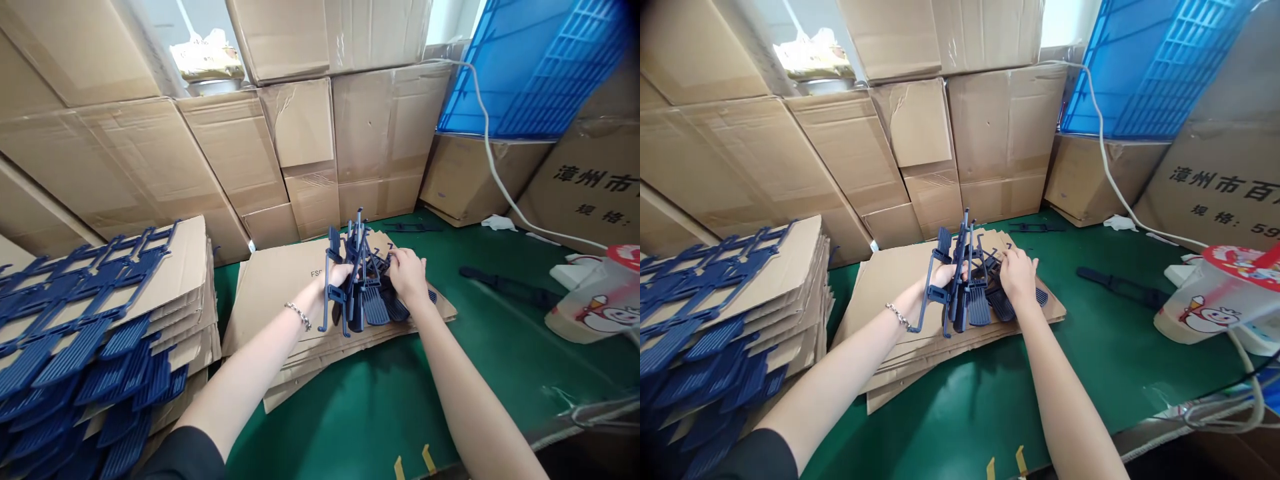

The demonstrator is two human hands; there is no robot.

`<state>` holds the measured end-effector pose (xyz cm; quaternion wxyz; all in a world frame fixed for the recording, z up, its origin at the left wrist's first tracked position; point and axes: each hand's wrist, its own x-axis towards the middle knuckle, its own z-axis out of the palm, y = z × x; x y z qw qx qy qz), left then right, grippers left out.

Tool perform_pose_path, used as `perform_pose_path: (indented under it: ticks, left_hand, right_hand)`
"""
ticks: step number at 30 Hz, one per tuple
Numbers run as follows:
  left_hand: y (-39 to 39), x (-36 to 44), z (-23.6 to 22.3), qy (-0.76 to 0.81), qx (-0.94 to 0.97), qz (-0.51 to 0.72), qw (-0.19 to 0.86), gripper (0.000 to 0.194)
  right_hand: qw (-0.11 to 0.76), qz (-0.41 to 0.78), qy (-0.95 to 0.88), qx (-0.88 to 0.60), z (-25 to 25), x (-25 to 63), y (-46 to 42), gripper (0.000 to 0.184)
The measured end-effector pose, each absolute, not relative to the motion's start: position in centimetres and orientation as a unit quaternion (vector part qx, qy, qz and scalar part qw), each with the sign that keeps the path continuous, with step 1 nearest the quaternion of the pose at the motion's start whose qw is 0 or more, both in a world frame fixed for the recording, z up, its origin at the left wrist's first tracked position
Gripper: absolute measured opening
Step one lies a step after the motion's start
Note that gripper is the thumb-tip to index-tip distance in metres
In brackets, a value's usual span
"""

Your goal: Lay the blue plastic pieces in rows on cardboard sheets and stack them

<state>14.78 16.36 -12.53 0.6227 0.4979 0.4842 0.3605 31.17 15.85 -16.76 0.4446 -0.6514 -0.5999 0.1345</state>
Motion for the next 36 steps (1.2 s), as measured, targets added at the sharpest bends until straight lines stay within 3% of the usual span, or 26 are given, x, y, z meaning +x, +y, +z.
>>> perform_pose_path:
  ticks: [3, 5, 7, 15, 21, 27, 30, 36]
  left_hand:
    - [17.6, 15.7, -12.9, 0.513, 0.550, 0.317, 0.577, 0.019]
    - [18.1, 16.3, -12.9, 0.530, 0.581, 0.293, 0.544, 0.020]
    - [18.4, 16.9, -12.7, 0.540, 0.610, 0.274, 0.511, 0.020]
    - [17.7, 18.0, -11.2, 0.493, 0.708, 0.253, 0.438, 0.004]
    - [17.6, 17.8, -11.2, 0.490, 0.709, 0.280, 0.422, 0.015]
    - [17.3, 17.3, -11.2, 0.510, 0.686, 0.313, 0.414, 0.033]
    - [17.1, 17.2, -10.9, 0.490, 0.690, 0.300, 0.440, 0.027]
    - [16.4, 16.8, -10.3, 0.506, 0.679, 0.261, 0.463, 0.024]
  right_hand:
    - [0.573, 0.378, -0.478, -0.548, -15.9, 31.0, 15.3, 0.038]
    - [0.573, 0.534, -0.398, -0.477, -15.6, 30.7, 15.1, 0.040]
    - [0.556, 0.598, -0.368, -0.445, -15.5, 30.3, 15.1, 0.039]
    - [0.577, 0.618, -0.438, -0.304, -16.3, 30.6, 14.3, 0.052]
    - [0.528, 0.615, -0.508, -0.293, -16.0, 31.5, 13.2, 0.055]
    - [0.608, 0.633, -0.331, -0.347, -14.9, 28.4, 13.7, 0.039]
    - [0.626, 0.632, -0.277, -0.365, -14.9, 27.8, 14.1, 0.031]
    - [0.656, 0.601, -0.231, -0.394, -15.7, 27.1, 14.2, 0.040]
